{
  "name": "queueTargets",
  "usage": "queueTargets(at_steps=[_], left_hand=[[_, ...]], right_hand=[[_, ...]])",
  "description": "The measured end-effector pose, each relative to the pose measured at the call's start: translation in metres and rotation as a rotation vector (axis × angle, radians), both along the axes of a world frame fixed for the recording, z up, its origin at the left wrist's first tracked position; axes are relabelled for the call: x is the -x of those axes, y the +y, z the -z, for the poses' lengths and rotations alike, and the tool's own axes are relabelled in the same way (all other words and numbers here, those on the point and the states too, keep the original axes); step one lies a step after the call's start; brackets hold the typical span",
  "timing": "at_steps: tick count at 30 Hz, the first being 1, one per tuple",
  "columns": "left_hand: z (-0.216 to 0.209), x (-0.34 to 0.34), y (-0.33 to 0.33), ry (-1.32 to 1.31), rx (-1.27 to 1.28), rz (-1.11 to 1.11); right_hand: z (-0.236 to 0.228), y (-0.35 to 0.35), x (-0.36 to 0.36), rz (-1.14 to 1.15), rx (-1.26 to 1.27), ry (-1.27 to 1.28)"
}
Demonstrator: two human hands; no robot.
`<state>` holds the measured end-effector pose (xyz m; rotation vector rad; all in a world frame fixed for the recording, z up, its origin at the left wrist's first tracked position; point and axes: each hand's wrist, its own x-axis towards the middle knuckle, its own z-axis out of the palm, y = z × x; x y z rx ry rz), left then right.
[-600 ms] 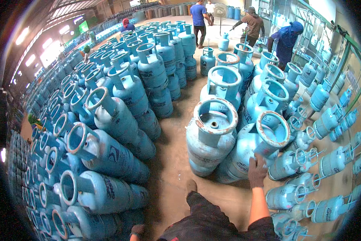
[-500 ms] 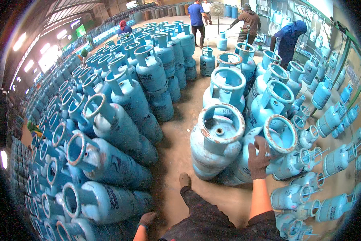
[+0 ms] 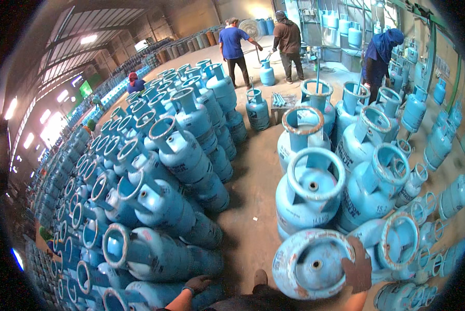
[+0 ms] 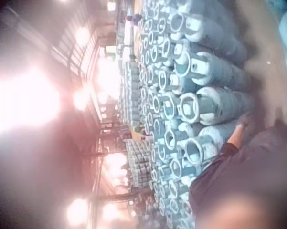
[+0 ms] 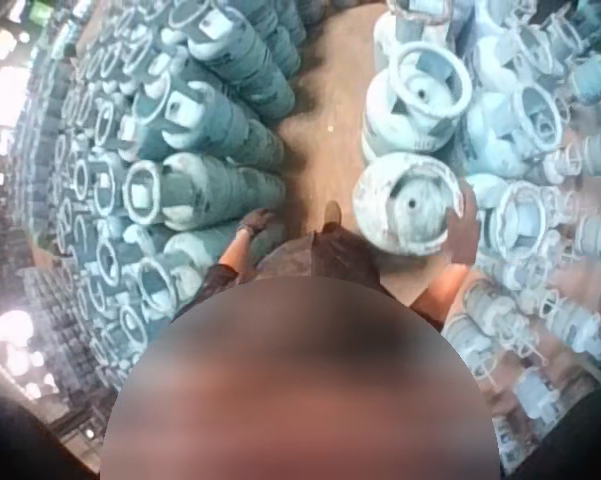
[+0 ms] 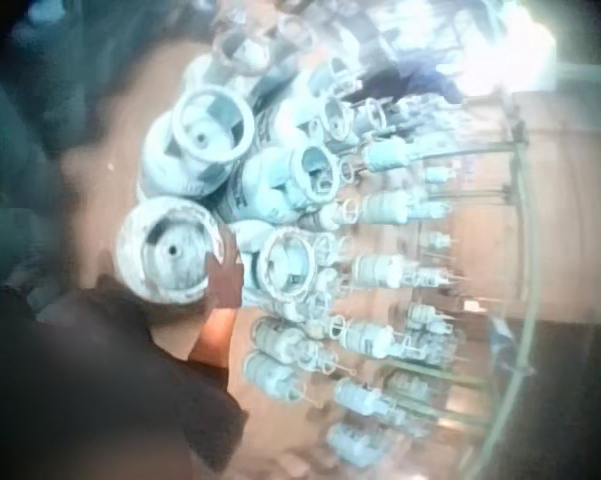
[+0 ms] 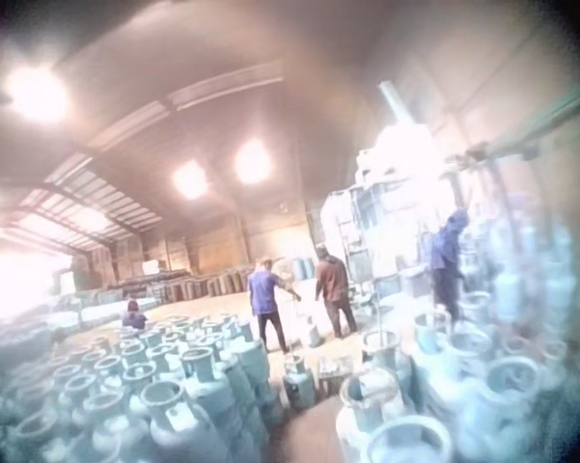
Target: The person repeatedly picks up light blue gas cylinders, inserts metal handles into the valve openings, and places the cylinders upright in rows. The person also moves cylinders to different locations within the warehouse and retrieves handles from a nearby pile.
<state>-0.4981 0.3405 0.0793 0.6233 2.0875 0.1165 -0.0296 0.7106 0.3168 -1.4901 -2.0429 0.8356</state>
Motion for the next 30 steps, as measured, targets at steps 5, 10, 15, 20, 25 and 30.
queueTargets(at_steps=[5,10,15,20,25,30], left_hand=[[0.057,0.116,0.025,0.051,0.229,0.152],[0.089,0.214,0.127,0.064,0.182,0.391],[0.102,0.289,0.249,0.061,0.048,0.351],[0.095,0.369,0.382,0.075,-0.351,0.629],[0.004,0.404,0.520,-0.033,-0.155,0.551],[-0.024,0.419,0.646,-0.027,-0.027,0.563]], right_hand=[[-0.003,-0.004,0.005,0.118,0.019,-0.118],[-0.019,-0.007,0.042,0.504,0.066,-0.301],[-0.042,0.043,0.171,0.707,-0.463,0.000],[-0.062,0.121,0.318,0.435,-0.568,-0.038],[-0.053,0.184,0.424,0.206,-0.724,-0.208],[-0.010,0.279,0.507,0.337,-0.450,0.151]])
